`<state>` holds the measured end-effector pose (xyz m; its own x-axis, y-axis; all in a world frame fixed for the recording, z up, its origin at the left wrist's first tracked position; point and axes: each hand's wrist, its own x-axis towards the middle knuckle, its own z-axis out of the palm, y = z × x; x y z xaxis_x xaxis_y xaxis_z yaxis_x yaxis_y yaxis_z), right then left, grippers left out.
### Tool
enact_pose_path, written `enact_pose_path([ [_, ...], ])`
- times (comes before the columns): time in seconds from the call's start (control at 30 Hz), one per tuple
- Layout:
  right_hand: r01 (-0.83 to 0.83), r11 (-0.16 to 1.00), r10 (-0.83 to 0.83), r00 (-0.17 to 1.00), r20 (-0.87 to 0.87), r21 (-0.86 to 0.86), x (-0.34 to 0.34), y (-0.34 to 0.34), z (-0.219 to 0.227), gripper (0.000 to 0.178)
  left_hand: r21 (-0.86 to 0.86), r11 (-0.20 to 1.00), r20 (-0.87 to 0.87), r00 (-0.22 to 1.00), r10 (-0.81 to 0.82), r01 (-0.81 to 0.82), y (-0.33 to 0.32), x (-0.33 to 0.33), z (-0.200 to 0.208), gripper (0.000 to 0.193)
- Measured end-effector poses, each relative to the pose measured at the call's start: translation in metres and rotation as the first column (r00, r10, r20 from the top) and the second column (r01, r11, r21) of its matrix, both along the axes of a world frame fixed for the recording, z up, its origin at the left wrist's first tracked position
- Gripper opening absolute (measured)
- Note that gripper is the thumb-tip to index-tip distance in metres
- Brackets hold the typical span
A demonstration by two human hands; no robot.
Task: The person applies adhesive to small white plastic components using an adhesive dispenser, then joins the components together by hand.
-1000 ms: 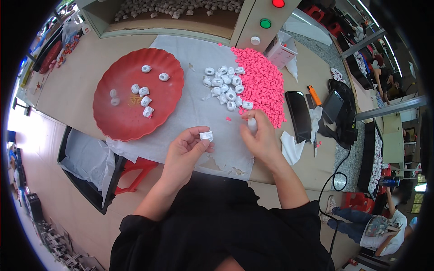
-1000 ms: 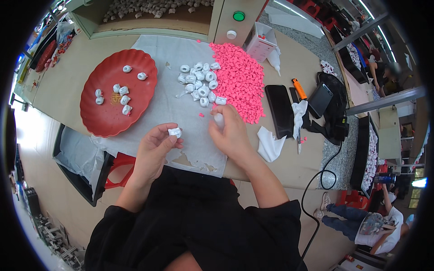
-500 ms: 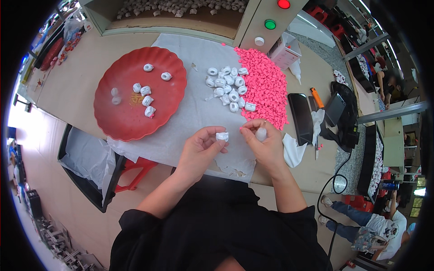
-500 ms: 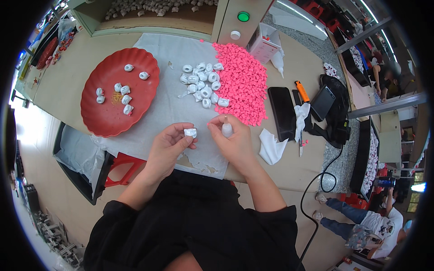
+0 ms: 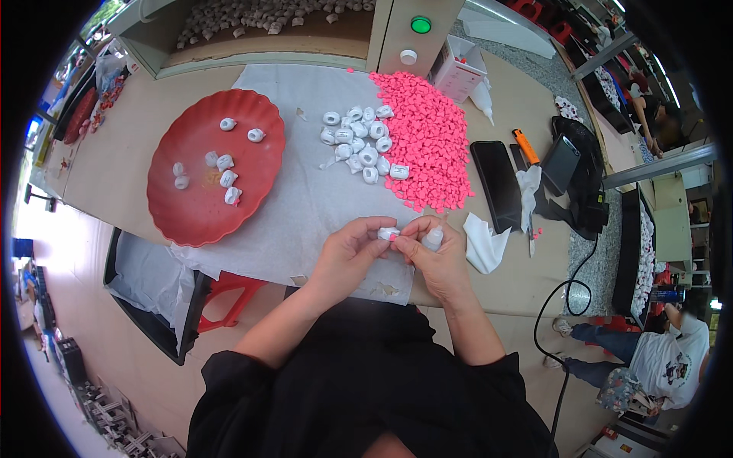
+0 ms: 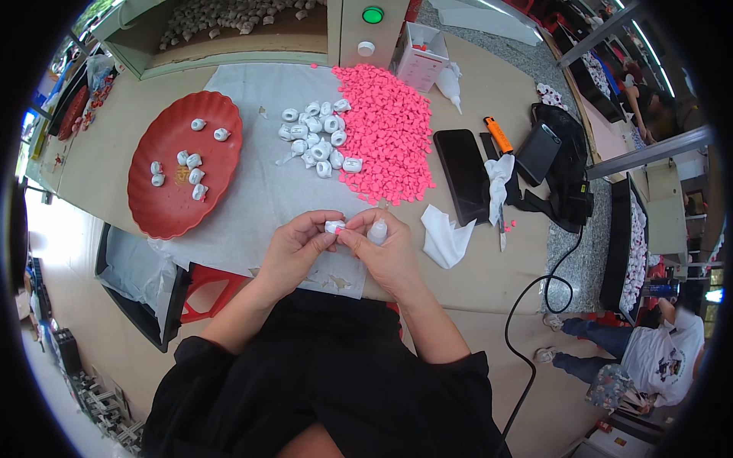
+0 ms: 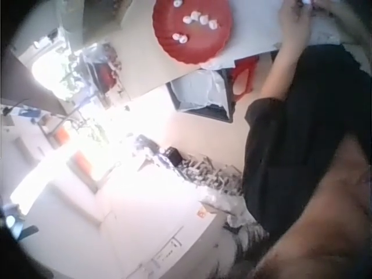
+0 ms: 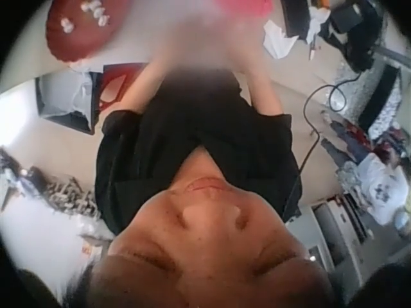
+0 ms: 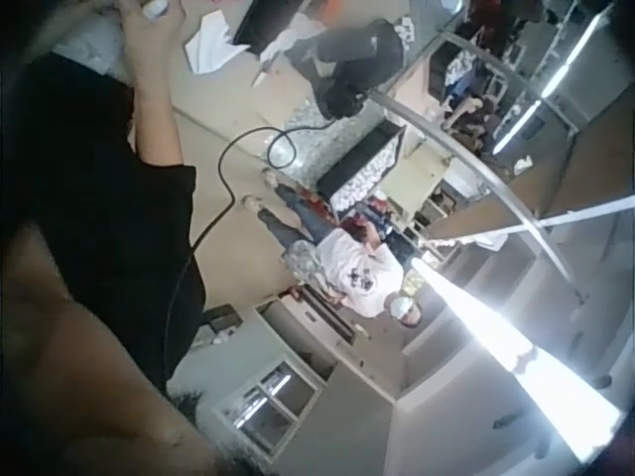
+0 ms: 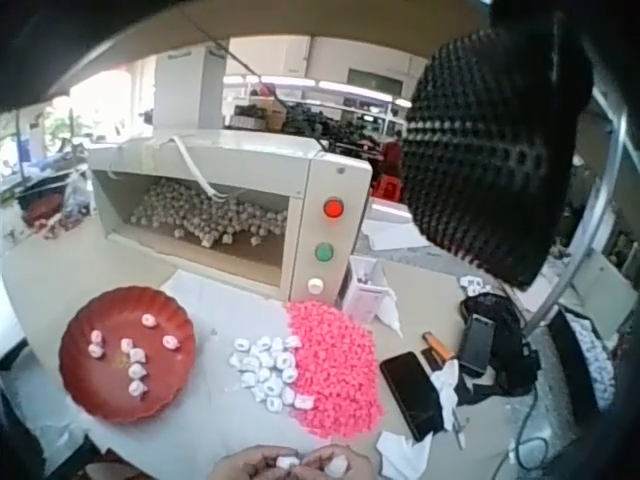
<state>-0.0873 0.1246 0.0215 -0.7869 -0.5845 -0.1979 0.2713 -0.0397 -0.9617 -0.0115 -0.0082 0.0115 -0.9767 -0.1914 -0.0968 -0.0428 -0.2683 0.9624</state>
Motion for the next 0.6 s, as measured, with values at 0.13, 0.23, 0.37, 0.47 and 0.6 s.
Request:
enact_pose_path([
  [0.13,-0.020,1.000,0.020,1.000,-0.011,0.021,-0.003,0.002,-0.003,0.013,-0.060,0.998,0.018,1.000,-0.009,0.010,0.000,0.001,-0.002,0.025],
  [0.23,-0.025,0.998,0.025,1.000,0.014,0.051,-0.004,0.001,0.002,0.014,-0.071,0.997,0.017,1.000,-0.014,0.015,-0.002,0.002,-0.004,0.025],
  [0.37,-0.031,0.993,0.038,0.997,-0.064,0.111,-0.002,0.000,0.006,0.013,-0.149,0.988,0.016,1.000,-0.026,0.028,-0.004,0.003,-0.005,0.024],
  [0.47,0.012,0.985,0.021,0.982,-0.190,0.172,0.003,-0.003,0.001,0.012,-0.139,0.989,0.016,0.999,-0.044,0.046,-0.006,0.004,-0.005,0.024],
  [0.6,0.087,0.985,-0.042,0.960,-0.278,0.152,0.007,-0.007,-0.004,0.011,0.035,0.999,0.011,1.000,0.004,-0.004,-0.003,0.002,-0.003,0.023],
])
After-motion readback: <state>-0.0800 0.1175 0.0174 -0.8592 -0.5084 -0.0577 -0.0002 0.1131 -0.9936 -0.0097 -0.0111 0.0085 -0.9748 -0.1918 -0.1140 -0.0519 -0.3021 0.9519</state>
